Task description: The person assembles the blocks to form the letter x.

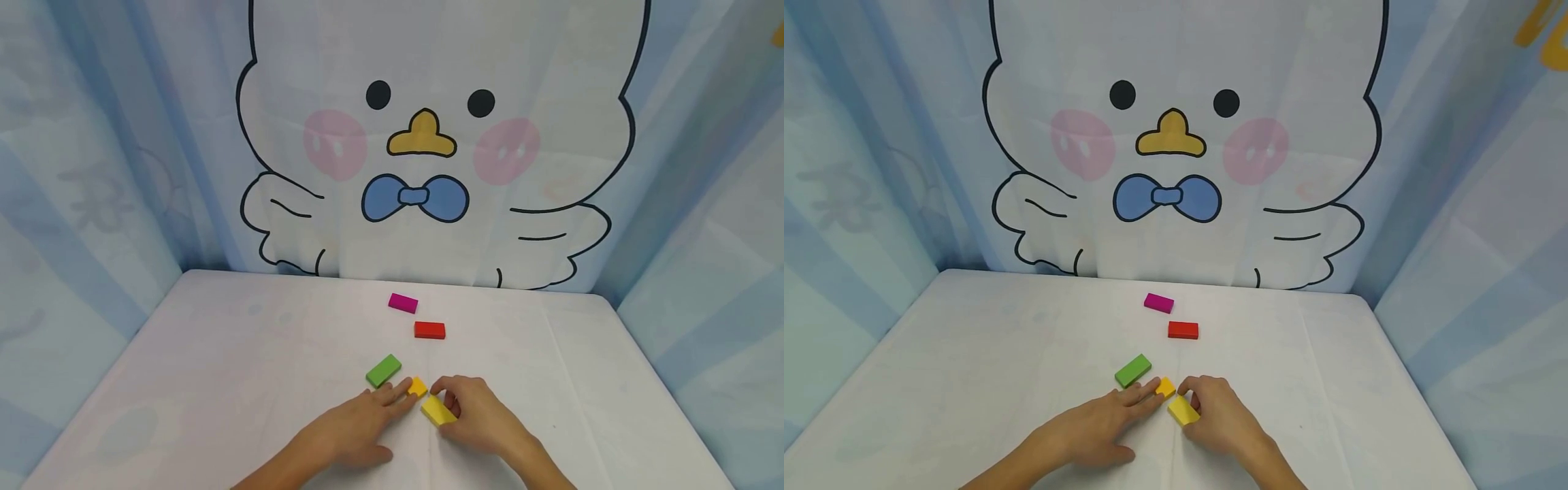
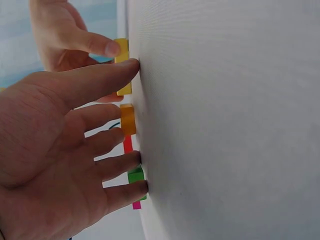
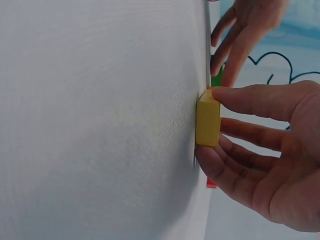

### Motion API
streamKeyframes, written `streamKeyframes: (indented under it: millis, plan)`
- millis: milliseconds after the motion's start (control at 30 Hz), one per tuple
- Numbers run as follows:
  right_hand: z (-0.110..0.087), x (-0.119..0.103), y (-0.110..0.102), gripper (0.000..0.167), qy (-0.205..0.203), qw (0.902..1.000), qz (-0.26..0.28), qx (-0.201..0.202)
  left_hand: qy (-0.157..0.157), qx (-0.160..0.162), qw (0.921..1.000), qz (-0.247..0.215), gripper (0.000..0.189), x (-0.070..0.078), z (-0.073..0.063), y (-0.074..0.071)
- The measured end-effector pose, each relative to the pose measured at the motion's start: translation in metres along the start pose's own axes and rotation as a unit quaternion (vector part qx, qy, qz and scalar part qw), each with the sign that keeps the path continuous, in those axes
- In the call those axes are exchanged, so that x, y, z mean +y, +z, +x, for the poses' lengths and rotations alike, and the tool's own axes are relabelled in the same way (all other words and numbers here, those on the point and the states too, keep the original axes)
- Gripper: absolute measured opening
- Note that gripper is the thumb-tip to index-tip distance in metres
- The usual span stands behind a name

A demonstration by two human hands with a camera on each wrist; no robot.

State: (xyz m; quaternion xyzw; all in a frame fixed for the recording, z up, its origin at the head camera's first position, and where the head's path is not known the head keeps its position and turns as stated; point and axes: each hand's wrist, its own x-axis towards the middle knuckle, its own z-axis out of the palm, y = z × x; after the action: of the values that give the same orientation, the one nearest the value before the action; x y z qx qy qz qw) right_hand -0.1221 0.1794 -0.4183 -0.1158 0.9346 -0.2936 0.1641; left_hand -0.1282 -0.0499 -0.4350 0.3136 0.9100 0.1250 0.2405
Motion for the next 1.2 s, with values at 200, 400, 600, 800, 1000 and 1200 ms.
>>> streamKeyframes:
  millis: [200, 400, 600, 800, 1000, 1200]
  plan:
    - [0.0020, -0.0014, 0.0014, 0.043, 0.002, 1.0000, 0.003, -0.005, 0.002, -0.006, 1.0000, 0.004, 0.085, -0.0003, -0.0007, -0.0002]
    - [0.0016, -0.0018, 0.0020, 0.044, -0.002, 1.0000, 0.005, -0.005, 0.002, -0.011, 0.9999, 0.008, 0.087, -0.0001, -0.0005, 0.0005]
    - [0.0029, -0.0022, 0.0016, 0.045, 0.010, 0.9999, 0.007, -0.009, 0.001, -0.011, 0.9999, 0.003, 0.088, -0.0005, -0.0006, 0.0008]
    - [0.0020, -0.0011, 0.0013, 0.047, 0.002, 1.0000, 0.002, -0.004, 0.006, -0.009, 0.9999, -0.002, 0.087, -0.0001, -0.0009, -0.0004]
    - [-0.0012, 0.0025, -0.0011, 0.053, -0.020, 0.9996, 0.020, 0.000, 0.004, -0.010, 0.9999, -0.004, 0.087, -0.0005, -0.0009, -0.0014]
    - [-0.0040, 0.0073, -0.0046, 0.048, -0.041, 0.9981, 0.040, -0.021, 0.004, -0.012, 0.9999, -0.002, 0.086, 0.0003, -0.0014, -0.0029]
